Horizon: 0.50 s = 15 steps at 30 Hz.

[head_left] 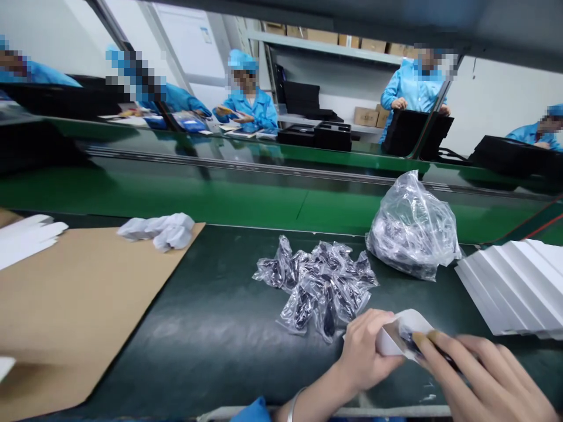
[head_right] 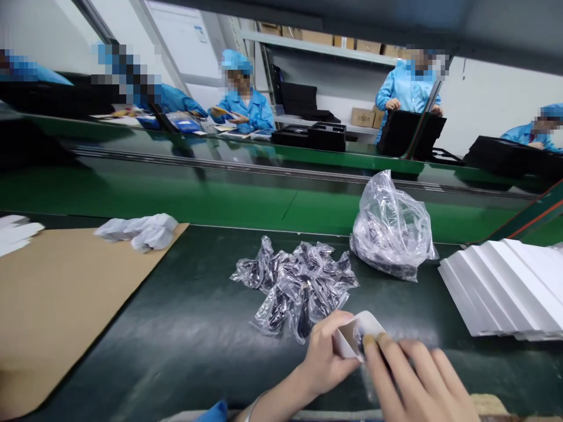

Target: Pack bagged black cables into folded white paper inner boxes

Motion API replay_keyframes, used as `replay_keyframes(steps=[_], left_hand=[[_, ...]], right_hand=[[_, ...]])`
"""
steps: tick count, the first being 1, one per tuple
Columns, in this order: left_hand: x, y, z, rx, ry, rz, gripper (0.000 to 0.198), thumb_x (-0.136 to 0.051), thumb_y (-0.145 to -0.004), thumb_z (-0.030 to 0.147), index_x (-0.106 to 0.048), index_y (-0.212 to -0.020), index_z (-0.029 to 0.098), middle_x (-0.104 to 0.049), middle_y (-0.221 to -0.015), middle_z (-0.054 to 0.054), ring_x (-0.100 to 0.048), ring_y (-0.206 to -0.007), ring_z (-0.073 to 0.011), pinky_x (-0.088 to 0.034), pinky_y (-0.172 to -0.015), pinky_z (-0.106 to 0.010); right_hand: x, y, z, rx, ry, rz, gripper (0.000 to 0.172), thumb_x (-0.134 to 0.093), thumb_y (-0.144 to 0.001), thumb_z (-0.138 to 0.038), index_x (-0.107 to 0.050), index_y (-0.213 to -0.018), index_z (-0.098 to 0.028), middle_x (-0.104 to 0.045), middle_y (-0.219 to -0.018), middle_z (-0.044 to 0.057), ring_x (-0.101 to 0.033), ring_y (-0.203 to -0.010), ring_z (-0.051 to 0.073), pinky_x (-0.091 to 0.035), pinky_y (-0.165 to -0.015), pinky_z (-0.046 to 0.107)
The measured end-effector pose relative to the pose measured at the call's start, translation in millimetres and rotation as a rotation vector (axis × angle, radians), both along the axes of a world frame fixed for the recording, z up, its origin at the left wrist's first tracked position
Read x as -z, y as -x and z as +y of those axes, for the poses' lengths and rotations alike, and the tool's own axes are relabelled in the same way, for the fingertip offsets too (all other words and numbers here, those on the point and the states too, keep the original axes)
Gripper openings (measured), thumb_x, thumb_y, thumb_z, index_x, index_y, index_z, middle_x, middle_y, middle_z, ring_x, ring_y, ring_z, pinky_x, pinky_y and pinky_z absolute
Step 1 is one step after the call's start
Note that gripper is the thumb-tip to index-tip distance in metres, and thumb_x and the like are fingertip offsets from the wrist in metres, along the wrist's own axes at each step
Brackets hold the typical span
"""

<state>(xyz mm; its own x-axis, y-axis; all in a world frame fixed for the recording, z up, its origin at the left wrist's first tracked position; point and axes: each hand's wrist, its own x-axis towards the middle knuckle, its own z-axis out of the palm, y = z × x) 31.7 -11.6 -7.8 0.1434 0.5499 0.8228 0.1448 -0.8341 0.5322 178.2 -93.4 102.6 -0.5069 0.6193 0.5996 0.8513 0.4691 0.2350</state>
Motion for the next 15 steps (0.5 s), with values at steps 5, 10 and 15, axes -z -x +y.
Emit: replay_keyframes(steps=[5, 10, 15], left_hand=[[3.0, -5, -2, -0.006, -0.006, -0.046, 0.046, -0.059, -0.089, 0.041, -0.042, -0.126, 0.02, -0.069, -0.087, -0.005, -0.067, -0.068, -0.0178, -0.056, -0.058, -0.029], [8.8, -3, 1, -0.063, 0.018, -0.053, 0.051, -0.066, -0.082, 0.037, -0.044, -0.125, 0.019, -0.067, -0.085, -0.004, -0.065, -0.065, -0.0177, -0.056, -0.057, -0.029], [6.4, -4, 0, -0.066, -0.006, -0.037, 0.045, -0.06, -0.085, 0.035, -0.044, -0.124, 0.018, -0.068, -0.086, -0.005, -0.065, -0.066, -0.0176, -0.056, -0.058, -0.029]], right_hand=[[-10.4, 28, 29, -0.009, 0.195, 0.042, 0.042, -0.032, -0.078, 0.004, -0.065, -0.094, -0.018, -0.064, -0.09, 0.006, -0.055, -0.075, 0.016, -0.046, -0.066, 0.029], [-1.6, 20, 22, -0.008, 0.103, 0.319, 0.026, -0.052, -0.09, -0.011, -0.056, -0.116, -0.017, -0.06, -0.115, 0.01, -0.06, -0.102, 0.015, -0.05, -0.085, 0.025], [18.7, 21, 15, 0.0, -0.083, 0.348, 0.027, -0.068, -0.079, -0.004, -0.063, -0.103, -0.016, -0.069, -0.093, 0.005, -0.059, -0.094, 0.02, -0.045, -0.084, 0.036]])
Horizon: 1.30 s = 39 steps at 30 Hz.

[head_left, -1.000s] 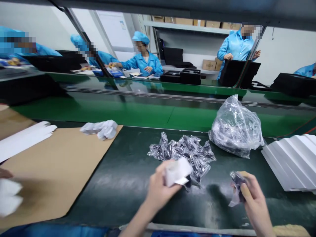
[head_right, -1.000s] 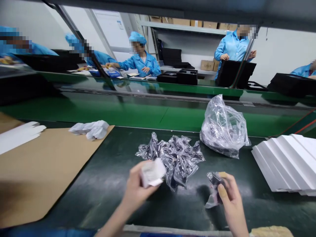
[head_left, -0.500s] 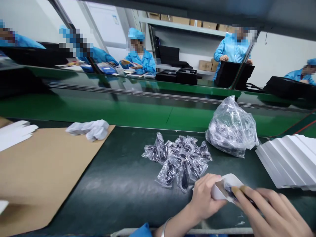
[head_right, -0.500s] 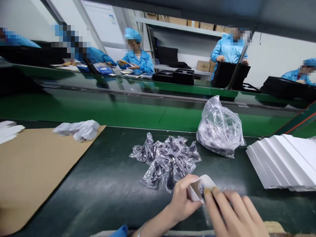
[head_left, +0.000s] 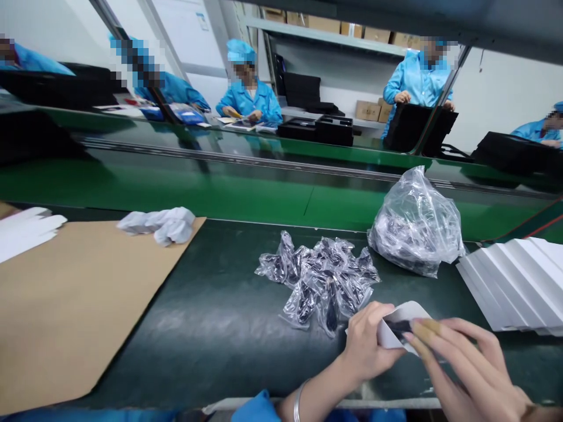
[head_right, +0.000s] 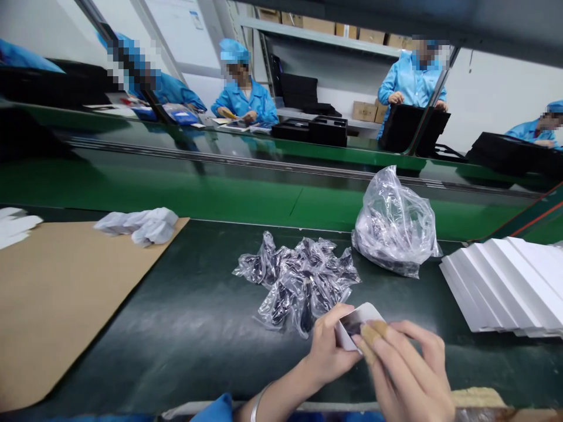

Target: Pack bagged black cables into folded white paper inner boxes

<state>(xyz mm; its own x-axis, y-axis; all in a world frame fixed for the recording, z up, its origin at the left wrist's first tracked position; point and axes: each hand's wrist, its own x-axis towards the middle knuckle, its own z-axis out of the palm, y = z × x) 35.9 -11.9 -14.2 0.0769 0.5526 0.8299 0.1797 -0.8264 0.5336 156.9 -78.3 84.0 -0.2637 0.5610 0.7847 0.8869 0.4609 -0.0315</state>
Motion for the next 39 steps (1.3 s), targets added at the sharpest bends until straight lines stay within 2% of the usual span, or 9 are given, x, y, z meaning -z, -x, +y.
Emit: replay_keyframes(steps=[3, 7, 11, 17, 21, 24, 27, 31, 39], left_hand=[[-2.3, -2, -3, 0.058, -0.032, 0.037, 0.036, -0.049, -0.091, 0.027, -0.043, -0.125, 0.019, -0.068, -0.084, -0.005, -0.065, -0.065, -0.0167, -0.054, -0.057, -0.027], [-2.7, -2, -4, 0.022, -0.033, 0.058, 0.036, -0.047, -0.092, 0.029, -0.044, -0.127, 0.018, -0.069, -0.088, -0.007, -0.066, -0.068, -0.0182, -0.055, -0.058, -0.029], [-1.1, 2, 0, -0.031, 0.014, 0.04, 0.047, -0.058, -0.088, 0.04, -0.044, -0.127, 0.018, -0.069, -0.092, -0.008, -0.069, -0.075, -0.0207, -0.059, -0.065, -0.032], [6.9, 4, -1, 0.012, 0.119, -0.023, 0.056, -0.068, -0.081, 0.033, -0.043, -0.129, 0.022, -0.067, -0.093, -0.005, -0.067, -0.074, -0.0195, -0.059, -0.067, -0.033], [7.1, 4, -3, 0.04, 0.165, -0.045, 0.048, -0.061, -0.084, 0.031, -0.042, -0.127, 0.022, -0.065, -0.091, -0.004, -0.066, -0.074, -0.0189, -0.058, -0.067, -0.034], [2.1, 2, -4, 0.088, 0.131, -0.02, 0.043, -0.056, -0.085, 0.025, -0.043, -0.125, 0.023, -0.064, -0.089, -0.003, -0.064, -0.072, -0.0171, -0.055, -0.063, -0.031], [-1.5, 0, -5, 0.082, 0.114, -0.012, 0.042, -0.057, -0.084, 0.025, -0.044, -0.124, 0.023, -0.065, -0.089, -0.003, -0.063, -0.071, -0.0165, -0.053, -0.06, -0.028], [-1.5, 0, -7, 0.077, 0.092, -0.017, 0.041, -0.057, -0.087, 0.031, -0.044, -0.125, 0.023, -0.065, -0.09, -0.004, -0.063, -0.072, -0.0178, -0.054, -0.061, -0.029], [-8.0, 3, -13, -0.093, 0.197, 0.03, 0.035, -0.054, -0.088, 0.029, -0.048, -0.122, 0.023, -0.066, -0.1, -0.007, -0.066, -0.089, -0.0232, -0.057, -0.079, -0.042]], right_hand=[[12.2, 10, 4, 0.09, 0.006, -0.073, 0.007, -0.06, -0.089, -0.016, -0.065, -0.092, -0.02, -0.068, -0.094, 0.004, -0.057, -0.102, 0.024, -0.035, -0.088, 0.041], [21.8, 15, 3, 0.143, -0.037, 0.007, 0.01, -0.058, -0.09, -0.015, -0.064, -0.099, -0.018, -0.06, -0.103, 0.009, -0.053, -0.108, 0.026, -0.038, -0.089, 0.041], [27.4, 6, -8, 0.197, -0.163, 0.105, 0.029, -0.074, -0.078, -0.01, -0.06, -0.104, -0.011, -0.06, -0.095, 0.01, -0.055, -0.094, 0.021, -0.042, -0.083, 0.036], [34.6, 7, -11, 0.146, 0.016, 0.004, 0.014, -0.062, -0.088, -0.017, -0.066, -0.101, -0.02, -0.058, -0.108, 0.01, -0.046, -0.121, 0.03, -0.035, -0.093, 0.042], [26.9, 24, -8, 0.206, 0.132, 0.065, 0.017, -0.053, -0.093, -0.03, -0.068, -0.099, -0.027, -0.056, -0.116, 0.009, -0.032, -0.138, 0.034, -0.024, -0.105, 0.05], [21.8, 30, -6, 0.265, 0.139, 0.062, 0.024, -0.046, -0.095, -0.033, -0.067, -0.086, -0.024, -0.059, -0.118, 0.007, -0.034, -0.138, 0.033, -0.017, -0.11, 0.055], [24.5, 24, -8, 0.291, 0.003, -0.001, 0.01, -0.061, -0.087, -0.029, -0.067, -0.091, -0.023, -0.06, -0.113, 0.007, -0.044, -0.129, 0.033, -0.027, -0.107, 0.051], [32.4, 11, -13, 0.281, -0.171, -0.098, 0.037, -0.078, -0.071, -0.017, -0.066, -0.105, -0.023, -0.055, -0.109, 0.011, -0.051, -0.114, 0.032, -0.043, -0.091, 0.045], [18.5, 25, -6, 0.313, -0.038, -0.097, 0.025, -0.064, -0.084, -0.027, -0.067, -0.107, -0.021, -0.058, -0.105, 0.011, -0.037, -0.134, 0.037, -0.03, -0.102, 0.05]])
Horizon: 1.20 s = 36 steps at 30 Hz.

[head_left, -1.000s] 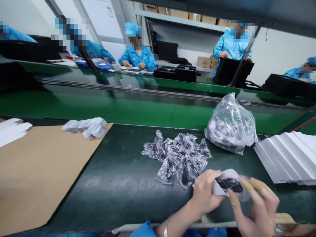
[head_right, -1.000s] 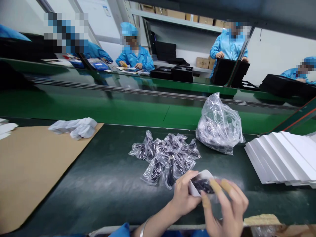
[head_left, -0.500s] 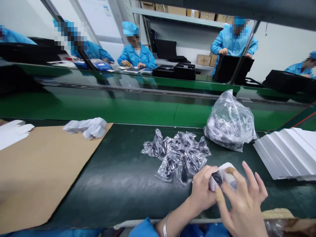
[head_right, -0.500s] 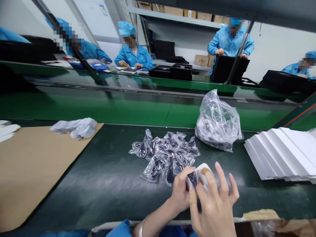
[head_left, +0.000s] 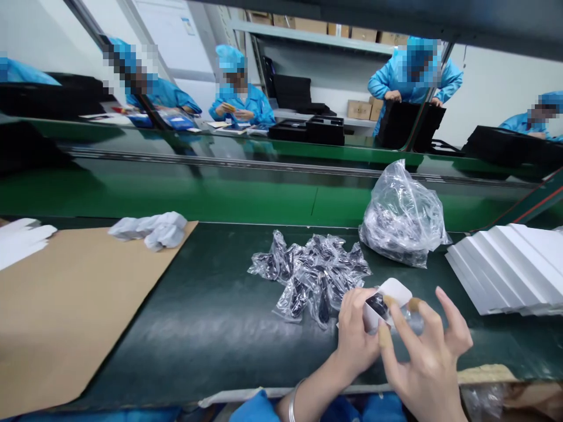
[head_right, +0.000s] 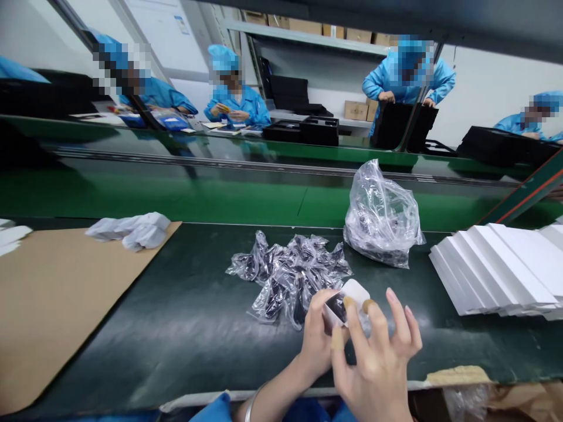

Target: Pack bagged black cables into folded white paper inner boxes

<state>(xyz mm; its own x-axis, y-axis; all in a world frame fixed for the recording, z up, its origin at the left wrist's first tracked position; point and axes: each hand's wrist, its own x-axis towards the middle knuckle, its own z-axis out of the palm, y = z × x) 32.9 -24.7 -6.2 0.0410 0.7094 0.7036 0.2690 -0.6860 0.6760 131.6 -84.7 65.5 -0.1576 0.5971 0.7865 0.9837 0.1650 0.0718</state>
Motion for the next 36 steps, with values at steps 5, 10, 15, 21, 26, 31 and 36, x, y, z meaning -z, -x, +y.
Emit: replay_keyframes(steps=[5, 10, 15, 21, 26, 31, 36], left_hand=[[-1.2, -7, -3, -0.079, -0.021, -0.043, 0.043, -0.065, -0.084, 0.038, -0.047, -0.119, 0.022, -0.064, -0.099, -0.007, -0.067, -0.084, -0.0222, -0.058, -0.073, -0.039], [-4.6, -13, -4, -0.122, -0.042, -0.095, 0.036, -0.061, -0.088, 0.041, -0.047, -0.116, 0.022, -0.063, -0.092, -0.004, -0.065, -0.075, -0.0187, -0.058, -0.066, -0.034], [-4.1, -14, -5, -0.154, -0.14, -0.197, 0.027, -0.058, -0.089, 0.034, -0.05, -0.113, 0.023, -0.06, -0.09, -0.004, -0.062, -0.073, -0.0175, -0.056, -0.062, -0.031], [-1.9, -8, -6, -0.122, -0.193, -0.216, 0.02, -0.048, -0.095, 0.031, -0.052, -0.113, 0.022, -0.061, -0.089, -0.003, -0.062, -0.073, -0.0149, -0.056, -0.063, -0.028], [-0.8, -3, -5, -0.143, -0.281, -0.194, 0.025, -0.048, -0.094, 0.022, -0.055, -0.118, 0.022, -0.064, -0.096, -0.007, -0.065, -0.079, -0.0161, -0.057, -0.065, -0.029], [1.0, -2, -10, -0.101, -0.359, -0.117, 0.028, -0.047, -0.094, 0.022, -0.054, -0.12, 0.021, -0.065, -0.096, -0.009, -0.066, -0.078, -0.0175, -0.059, -0.062, -0.03], [-0.7, -2, -7, -0.045, -0.344, -0.157, 0.025, -0.046, -0.094, 0.029, -0.048, -0.118, 0.023, -0.064, -0.093, -0.007, -0.066, -0.074, -0.0163, -0.059, -0.062, -0.03]], right_hand=[[-10.3, 13, 4, -0.011, 0.04, 0.151, 0.02, -0.055, -0.09, -0.03, -0.067, -0.103, -0.019, -0.062, -0.103, 0.009, -0.036, -0.136, 0.034, -0.02, -0.112, 0.055], [-10.6, 14, 3, -0.053, 0.035, 0.158, 0.016, -0.055, -0.088, -0.025, -0.067, -0.098, -0.02, -0.063, -0.1, 0.007, -0.042, -0.132, 0.031, -0.018, -0.114, 0.054], [-15.8, 13, 1, -0.127, 0.057, 0.236, 0.013, -0.055, -0.087, -0.021, -0.067, -0.092, -0.021, -0.062, -0.097, 0.006, -0.042, -0.131, 0.03, -0.021, -0.113, 0.054], [-7.7, -2, -7, -0.248, -0.001, 0.398, 0.021, -0.064, -0.083, -0.015, -0.071, -0.099, -0.026, -0.057, -0.101, 0.005, -0.048, -0.124, 0.027, -0.041, -0.102, 0.046], [6.0, -13, -9, -0.277, 0.255, 0.839, 0.033, -0.056, -0.093, -0.025, -0.066, -0.124, -0.025, -0.064, -0.117, 0.008, -0.065, -0.103, 0.018, -0.056, -0.083, 0.027], [5.9, -10, -5, -0.426, 0.571, 1.108, 0.029, -0.054, -0.094, -0.04, -0.077, -0.101, -0.023, -0.071, -0.11, 0.009, -0.068, -0.099, 0.021, -0.057, -0.085, 0.027], [12.6, -15, -6, -0.461, 0.629, 1.229, 0.035, -0.049, -0.097, -0.04, -0.074, -0.109, -0.02, -0.068, -0.117, 0.011, -0.064, -0.109, 0.023, -0.055, -0.092, 0.03]])
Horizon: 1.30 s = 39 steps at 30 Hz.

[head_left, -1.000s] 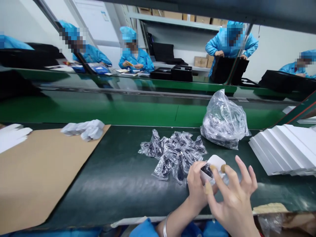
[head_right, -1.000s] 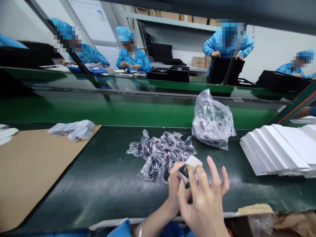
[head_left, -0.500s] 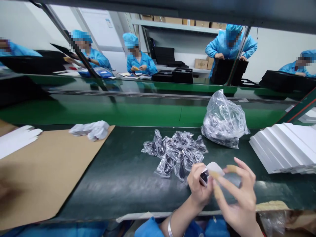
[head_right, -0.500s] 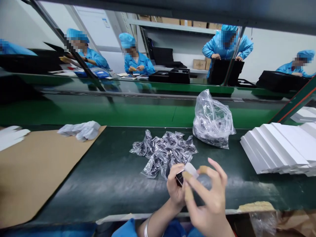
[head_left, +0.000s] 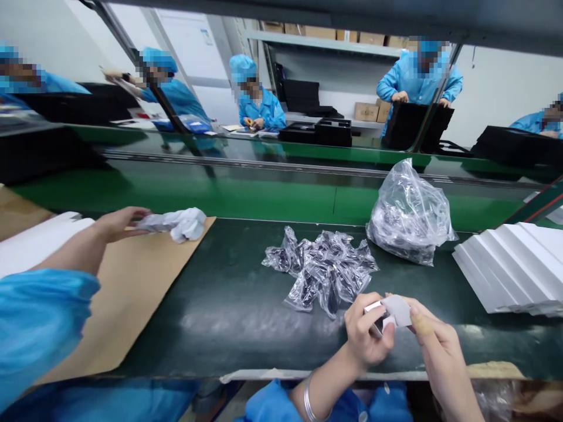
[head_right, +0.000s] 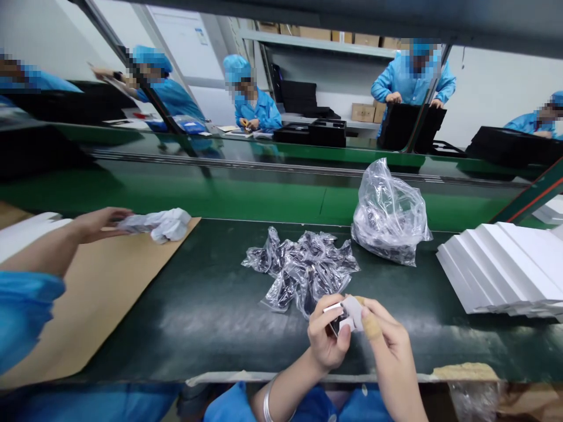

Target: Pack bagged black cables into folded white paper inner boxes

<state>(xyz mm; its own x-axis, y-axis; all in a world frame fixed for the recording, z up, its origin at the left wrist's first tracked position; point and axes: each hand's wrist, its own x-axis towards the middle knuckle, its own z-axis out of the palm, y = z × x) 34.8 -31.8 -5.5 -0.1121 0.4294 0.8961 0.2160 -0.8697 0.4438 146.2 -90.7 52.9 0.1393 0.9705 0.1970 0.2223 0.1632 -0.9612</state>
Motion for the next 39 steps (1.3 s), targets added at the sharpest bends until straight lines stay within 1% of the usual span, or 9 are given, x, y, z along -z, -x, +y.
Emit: replay_keyframes(steps=[5, 8, 11, 15, 22, 24, 30, 36, 39], left_hand=[[-6.4, 5, 4, -0.054, -0.027, 0.108, 0.017, -0.046, -0.089, 0.022, -0.057, -0.102, 0.02, -0.061, -0.087, -0.007, -0.062, -0.07, -0.0159, -0.056, -0.056, -0.027], [-10.3, 6, 5, -0.077, -0.054, 0.149, 0.014, -0.045, -0.085, 0.019, -0.058, -0.09, 0.019, -0.056, -0.082, -0.007, -0.059, -0.064, -0.0153, -0.053, -0.052, -0.025], [-12.4, 6, 4, -0.063, -0.028, 0.131, 0.015, -0.042, -0.087, 0.02, -0.057, -0.087, 0.019, -0.057, -0.082, -0.007, -0.058, -0.064, -0.0153, -0.053, -0.054, -0.026], [-9.1, 6, 2, -0.014, 0.035, 0.056, 0.016, -0.039, -0.093, 0.026, -0.053, -0.096, 0.019, -0.059, -0.087, -0.007, -0.063, -0.072, -0.0165, -0.056, -0.062, -0.028], [9.0, 1, 1, 0.01, -0.014, -0.103, 0.028, -0.042, -0.095, 0.032, -0.042, -0.121, 0.022, -0.06, -0.104, -0.009, -0.061, -0.074, -0.0149, -0.054, -0.066, -0.03], [9.6, -1, 3, 0.058, 0.009, -0.142, 0.032, -0.046, -0.095, 0.034, -0.036, -0.123, 0.024, -0.061, -0.102, -0.008, -0.062, -0.076, -0.015, -0.054, -0.068, -0.03], [9.5, -5, 8, 0.135, 0.008, -0.088, 0.02, -0.05, -0.095, 0.038, -0.042, -0.107, 0.024, -0.064, -0.097, -0.007, -0.063, -0.075, -0.0149, -0.053, -0.063, -0.027], [21.2, -9, 7, 0.209, 0.1, -0.134, 0.051, -0.06, -0.091, 0.038, -0.03, -0.13, 0.023, -0.066, -0.099, -0.01, -0.064, -0.077, -0.0167, -0.057, -0.066, -0.032], [21.2, -7, 3, 0.226, 0.169, -0.08, 0.049, -0.058, -0.092, 0.035, -0.031, -0.131, 0.021, -0.066, -0.098, -0.01, -0.064, -0.078, -0.0168, -0.057, -0.067, -0.033]], right_hand=[[2.0, 1, -2, -0.004, 0.007, 0.022, 0.036, -0.048, -0.098, -0.039, -0.071, -0.114, -0.018, -0.067, -0.117, 0.012, -0.064, -0.109, 0.023, -0.054, -0.093, 0.03], [0.8, 3, -2, -0.017, 0.007, 0.027, 0.036, -0.046, -0.098, -0.037, -0.07, -0.117, -0.017, -0.067, -0.119, 0.012, -0.063, -0.111, 0.023, -0.054, -0.093, 0.029], [-1.1, 5, -3, -0.015, -0.015, 0.002, 0.035, -0.045, -0.099, -0.036, -0.071, -0.116, -0.019, -0.066, -0.121, 0.01, -0.063, -0.113, 0.022, -0.054, -0.092, 0.026], [-6.4, 7, -3, -0.048, -0.083, -0.133, 0.031, -0.049, -0.097, -0.034, -0.074, -0.11, -0.023, -0.068, -0.12, 0.008, -0.067, -0.107, 0.022, -0.056, -0.085, 0.022], [-16.9, 10, -5, -0.041, -0.209, -0.346, 0.025, -0.056, -0.093, -0.03, -0.075, -0.109, -0.027, -0.072, -0.111, 0.005, -0.072, -0.093, 0.019, -0.058, -0.076, 0.019], [-17.9, 10, -4, -0.01, -0.206, -0.371, 0.025, -0.057, -0.092, -0.03, -0.074, -0.111, -0.027, -0.072, -0.111, 0.005, -0.072, -0.091, 0.018, -0.057, -0.076, 0.018], [-16.1, 17, -3, 0.083, -0.237, -0.43, 0.023, -0.064, -0.089, -0.027, -0.074, -0.108, -0.024, -0.07, -0.104, 0.006, -0.07, -0.089, 0.015, -0.056, -0.076, 0.016], [-13.0, 31, -5, 0.271, -0.467, -0.607, 0.014, -0.061, -0.088, -0.016, -0.073, -0.095, -0.017, -0.068, -0.098, 0.008, -0.068, -0.085, 0.012, -0.054, -0.077, 0.017], [-11.6, 33, -5, 0.28, -0.537, -0.711, 0.013, -0.06, -0.088, -0.013, -0.069, -0.096, -0.014, -0.067, -0.1, 0.011, -0.066, -0.087, 0.013, -0.054, -0.078, 0.019]])
